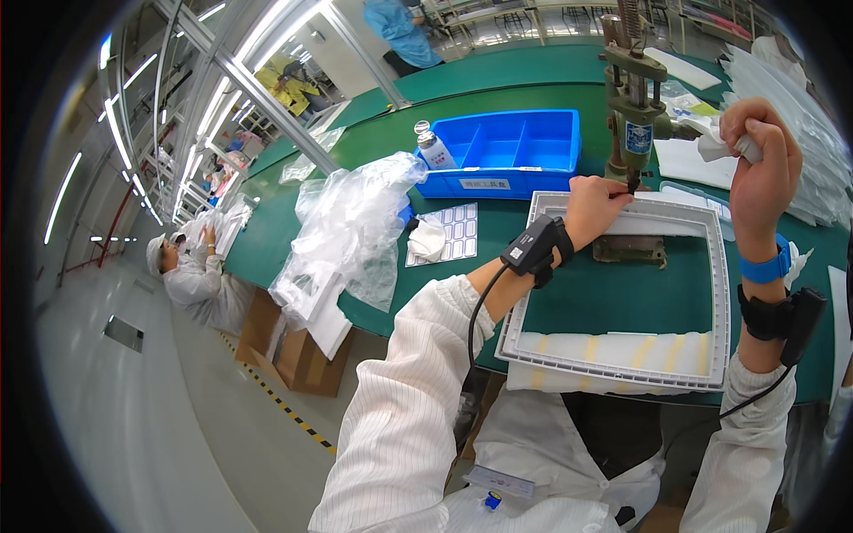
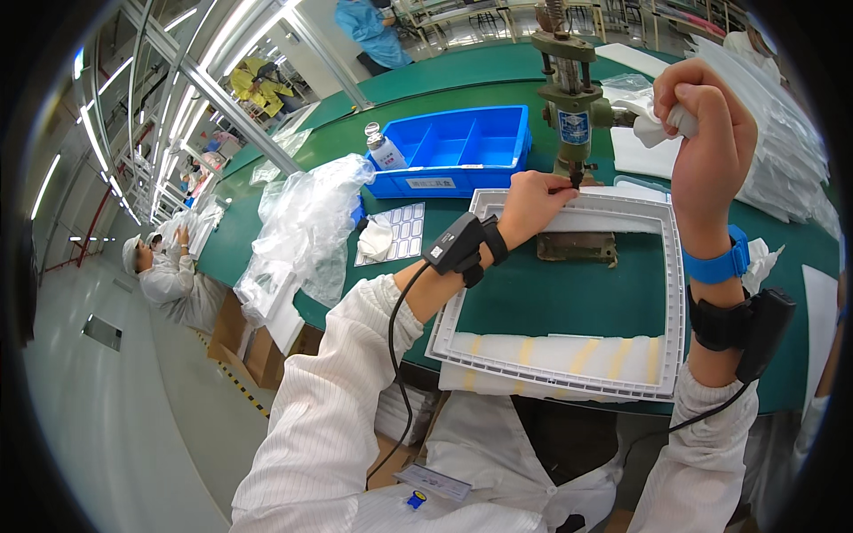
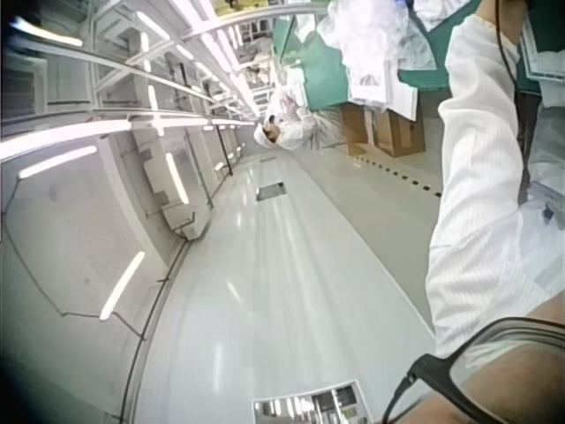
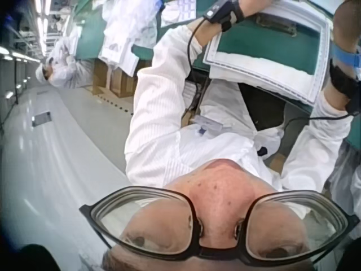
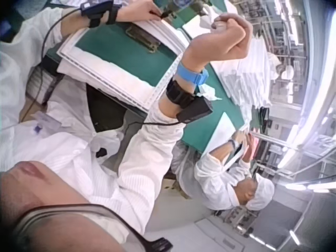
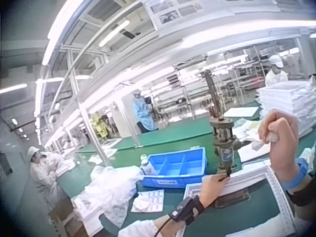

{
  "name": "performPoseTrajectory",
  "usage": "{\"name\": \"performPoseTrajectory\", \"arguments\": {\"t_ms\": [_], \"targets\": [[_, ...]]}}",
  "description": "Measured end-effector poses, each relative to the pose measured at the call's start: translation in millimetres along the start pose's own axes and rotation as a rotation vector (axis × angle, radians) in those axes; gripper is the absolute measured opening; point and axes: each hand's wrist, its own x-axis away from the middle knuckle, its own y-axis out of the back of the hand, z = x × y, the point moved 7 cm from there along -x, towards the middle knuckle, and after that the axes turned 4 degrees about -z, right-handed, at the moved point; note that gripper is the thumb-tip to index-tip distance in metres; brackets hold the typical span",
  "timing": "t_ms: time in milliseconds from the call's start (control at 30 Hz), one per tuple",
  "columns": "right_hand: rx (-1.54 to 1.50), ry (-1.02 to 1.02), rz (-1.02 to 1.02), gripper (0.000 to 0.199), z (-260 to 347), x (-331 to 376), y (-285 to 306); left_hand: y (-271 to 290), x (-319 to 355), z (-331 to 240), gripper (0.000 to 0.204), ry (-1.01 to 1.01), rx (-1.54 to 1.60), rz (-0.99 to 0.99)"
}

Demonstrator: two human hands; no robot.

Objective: Assembling and inspecting white plastic lighting fixture frames at a factory workbench using a manual press and hand tools.

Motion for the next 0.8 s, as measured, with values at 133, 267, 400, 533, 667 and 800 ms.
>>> {"name": "performPoseTrajectory", "arguments": {"t_ms": [133, 267, 400, 533, 667, 800], "targets": [[-0.003, -0.022, 0.006, 0.022, -2.2, 2.6, 0.6, 3.7, 1.5, 1.2, 0.023, 0.02, 0.0, 0.001], [-0.006, 0.01, 0.007, 0.021, -1.3, 17.0, 2.3, 3.4, 3.2, 1.8, 0.023, 0.022, 0.004, 0.006], [0.009, 0.068, 0.012, 0.02, 7.0, 26.8, 6.0, -3.8, 3.8, 0.1, 0.023, 0.034, -0.01, -0.005], [-0.01, 0.123, 0.035, 0.021, 7.8, 25.6, 7.3, -2.1, 0.4, 0.6, 0.024, 0.048, -0.024, 0.019], [-0.103, 0.087, 0.016, 0.019, 4.5, 27.5, -0.6, 5.8, 1.9, 6.2, 0.025, 0.086, -0.003, -0.012], [-0.106, 0.116, 0.043, 0.019, 6.7, 26.2, 0.8, 0.8, 1.4, 6.0, 0.027, 0.127, 0.047, 0.013]]}}
